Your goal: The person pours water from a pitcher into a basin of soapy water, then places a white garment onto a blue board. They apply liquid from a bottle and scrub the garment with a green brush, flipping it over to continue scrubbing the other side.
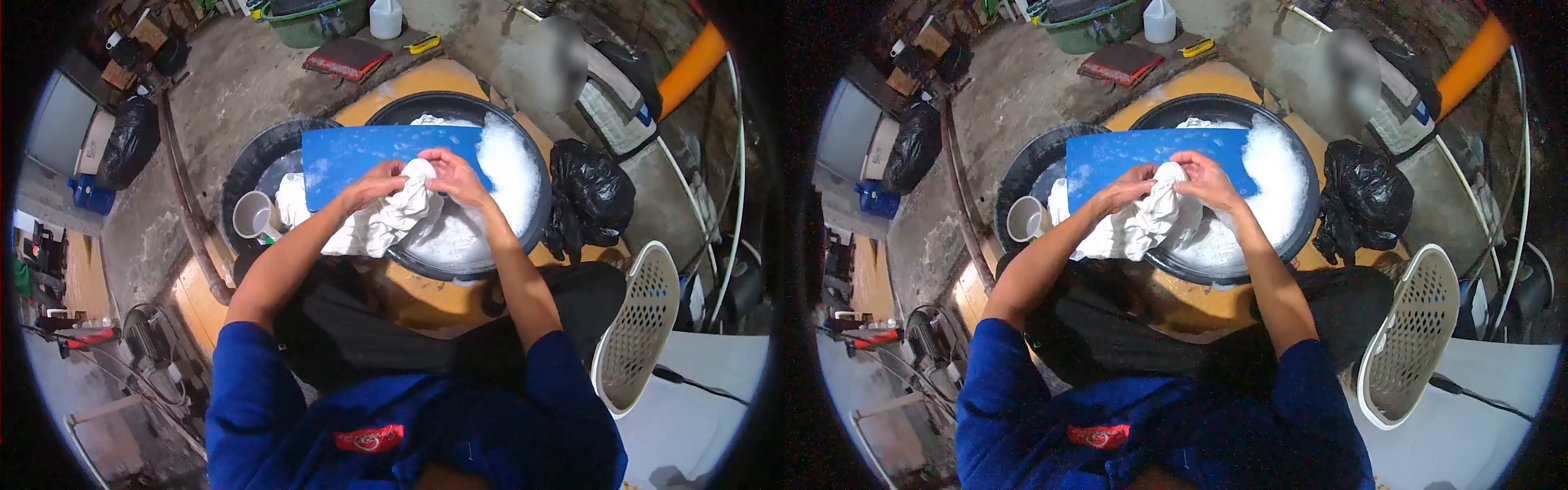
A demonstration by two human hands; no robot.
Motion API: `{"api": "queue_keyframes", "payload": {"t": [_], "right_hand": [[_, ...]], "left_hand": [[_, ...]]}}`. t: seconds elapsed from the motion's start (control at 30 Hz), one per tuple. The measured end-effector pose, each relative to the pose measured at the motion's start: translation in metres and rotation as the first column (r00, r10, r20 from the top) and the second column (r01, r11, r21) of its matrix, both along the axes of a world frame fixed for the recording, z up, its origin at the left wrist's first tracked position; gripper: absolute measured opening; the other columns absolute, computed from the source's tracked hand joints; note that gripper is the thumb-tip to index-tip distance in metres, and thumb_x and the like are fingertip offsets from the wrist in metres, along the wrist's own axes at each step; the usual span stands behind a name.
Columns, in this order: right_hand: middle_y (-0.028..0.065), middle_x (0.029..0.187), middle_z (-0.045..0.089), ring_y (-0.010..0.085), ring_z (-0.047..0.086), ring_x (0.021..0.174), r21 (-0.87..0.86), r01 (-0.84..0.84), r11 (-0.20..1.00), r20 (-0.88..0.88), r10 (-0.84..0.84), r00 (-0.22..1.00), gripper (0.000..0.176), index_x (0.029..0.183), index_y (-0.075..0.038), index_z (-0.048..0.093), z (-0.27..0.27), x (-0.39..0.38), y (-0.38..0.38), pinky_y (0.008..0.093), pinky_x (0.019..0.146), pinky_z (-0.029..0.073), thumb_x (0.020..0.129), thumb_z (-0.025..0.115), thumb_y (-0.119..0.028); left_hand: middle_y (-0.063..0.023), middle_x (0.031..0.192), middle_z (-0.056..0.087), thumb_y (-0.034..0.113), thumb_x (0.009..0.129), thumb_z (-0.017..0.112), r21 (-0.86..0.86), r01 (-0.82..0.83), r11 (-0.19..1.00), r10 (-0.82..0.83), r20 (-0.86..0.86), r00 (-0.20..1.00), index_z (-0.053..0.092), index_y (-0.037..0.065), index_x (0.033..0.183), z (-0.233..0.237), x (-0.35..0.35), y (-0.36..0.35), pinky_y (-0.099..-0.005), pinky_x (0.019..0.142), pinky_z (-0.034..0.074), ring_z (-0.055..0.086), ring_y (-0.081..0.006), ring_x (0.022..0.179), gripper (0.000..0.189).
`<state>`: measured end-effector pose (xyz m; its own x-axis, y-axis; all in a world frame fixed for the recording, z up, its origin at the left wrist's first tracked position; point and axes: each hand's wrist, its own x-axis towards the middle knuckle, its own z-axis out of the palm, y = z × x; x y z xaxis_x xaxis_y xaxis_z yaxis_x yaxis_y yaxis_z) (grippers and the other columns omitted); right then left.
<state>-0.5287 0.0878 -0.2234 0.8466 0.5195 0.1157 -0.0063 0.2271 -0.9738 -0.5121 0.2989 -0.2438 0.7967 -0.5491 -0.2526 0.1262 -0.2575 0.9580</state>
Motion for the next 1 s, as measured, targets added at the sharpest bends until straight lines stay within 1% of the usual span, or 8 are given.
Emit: {"api": "queue_keyframes", "payload": {"t": [0.13,0.43,0.53,0.7,0.77,0.87,0.93,1.0], "right_hand": [[0.0064,0.111,0.051,0.0145,0.047,0.107,-0.064,-0.124,0.99,0.001,0.124,0.992,0.062,0.12,-0.001,0.042,0.01,-0.005,-0.001,0.0297,0.093,0.038,0.065,0.072,-0.001],[0.0057,0.105,0.054,0.0152,0.052,0.099,-0.017,-0.008,1.0,0.135,0.01,0.991,0.053,0.112,-0.001,0.047,-0.004,0.002,-0.013,0.0286,0.086,0.043,0.063,0.064,0.007],[0.0036,0.091,0.057,0.0149,0.056,0.085,-0.234,0.192,0.953,0.095,-0.174,0.98,0.044,0.102,-0.004,0.049,-0.005,0.0,-0.008,0.029,0.075,0.048,0.062,0.064,0.006],[0.0115,0.073,0.057,0.0295,0.059,0.069,-0.36,0.682,0.636,0.53,-0.463,0.711,0.037,0.089,-0.005,0.045,-0.005,-0.012,0.014,0.0364,0.061,0.046,0.059,0.065,0.005],[0.0186,0.074,0.056,0.04,0.057,0.071,-0.327,0.776,0.54,0.645,-0.472,0.6,0.033,0.085,-0.005,0.043,-0.015,-0.014,0.016,0.0413,0.06,0.044,0.06,0.063,0.004],[0.012,0.072,0.056,0.023,0.059,0.07,-0.42,0.653,0.63,0.562,-0.383,0.733,0.032,0.089,-0.004,0.046,-0.003,-0.017,0.018,0.0327,0.061,0.045,0.062,0.063,0.004],[0.0101,0.087,0.057,0.0209,0.059,0.073,-0.464,0.494,0.735,0.486,-0.255,0.836,0.037,0.098,-0.005,0.05,-0.001,-0.009,0.014,0.0302,0.064,0.046,0.063,0.063,0.0],[0.0081,0.093,0.056,0.0201,0.058,0.073,-0.383,0.406,0.83,0.513,-0.174,0.841,0.041,0.103,-0.005,0.051,-0.001,-0.003,0.012,0.0289,0.064,0.047,0.064,0.063,-0.003]], "left_hand": [[-0.0057,0.087,0.054,0.026,0.07,0.062,0.072,-0.078,0.994,0.075,0.045,0.996,0.051,-0.001,0.102,0.008,-0.01,-0.011,-0.0248,0.061,0.041,0.051,-0.0126,0.074,0.044],[-0.0038,0.076,0.051,0.019,0.068,0.062,-0.019,-0.221,0.975,0.22,-0.028,0.975,0.046,0.002,0.096,0.018,-0.013,-0.022,-0.027,0.055,0.041,0.048,-0.0099,0.068,0.036],[-0.0079,0.081,0.051,0.019,0.066,0.064,0.009,-0.371,0.929,0.371,-0.01,0.928,0.041,-0.001,0.099,0.024,-0.02,-0.031,-0.0282,0.06,0.042,0.05,-0.0138,0.072,0.044],[-0.014,0.086,0.048,0.023,0.065,0.065,0.038,-0.476,0.878,0.454,0.244,0.857,0.033,-0.003,0.102,0.03,-0.039,-0.05,-0.0307,0.064,0.044,0.051,-0.0199,0.076,0.055],[-0.0085,0.078,0.047,0.027,0.067,0.066,0.029,-0.466,0.884,0.463,0.079,0.883,0.034,0.0,0.099,0.034,-0.035,-0.051,-0.0281,0.052,0.039,0.048,-0.0153,0.064,0.052],[-0.0067,0.072,0.052,0.034,0.071,0.062,0.064,-0.398,0.915,0.404,-0.138,0.904,0.046,-0.002,0.095,0.039,-0.025,-0.042,-0.0281,0.038,0.033,0.048,-0.0128,0.054,0.046],[-0.0081,0.074,0.055,0.03,0.072,0.061,0.047,-0.485,0.873,0.487,-0.14,0.862,0.051,-0.002,0.092,0.027,-0.014,-0.035,-0.0289,0.042,0.036,0.05,-0.0135,0.056,0.04],[-0.0106,0.075,0.055,0.027,0.073,0.059,0.107,-0.595,0.796,0.59,0.081,0.804,0.049,-0.003,0.094,0.017,-0.006,-0.031,-0.0312,0.047,0.039,0.052,-0.0166,0.059,0.037]]}}
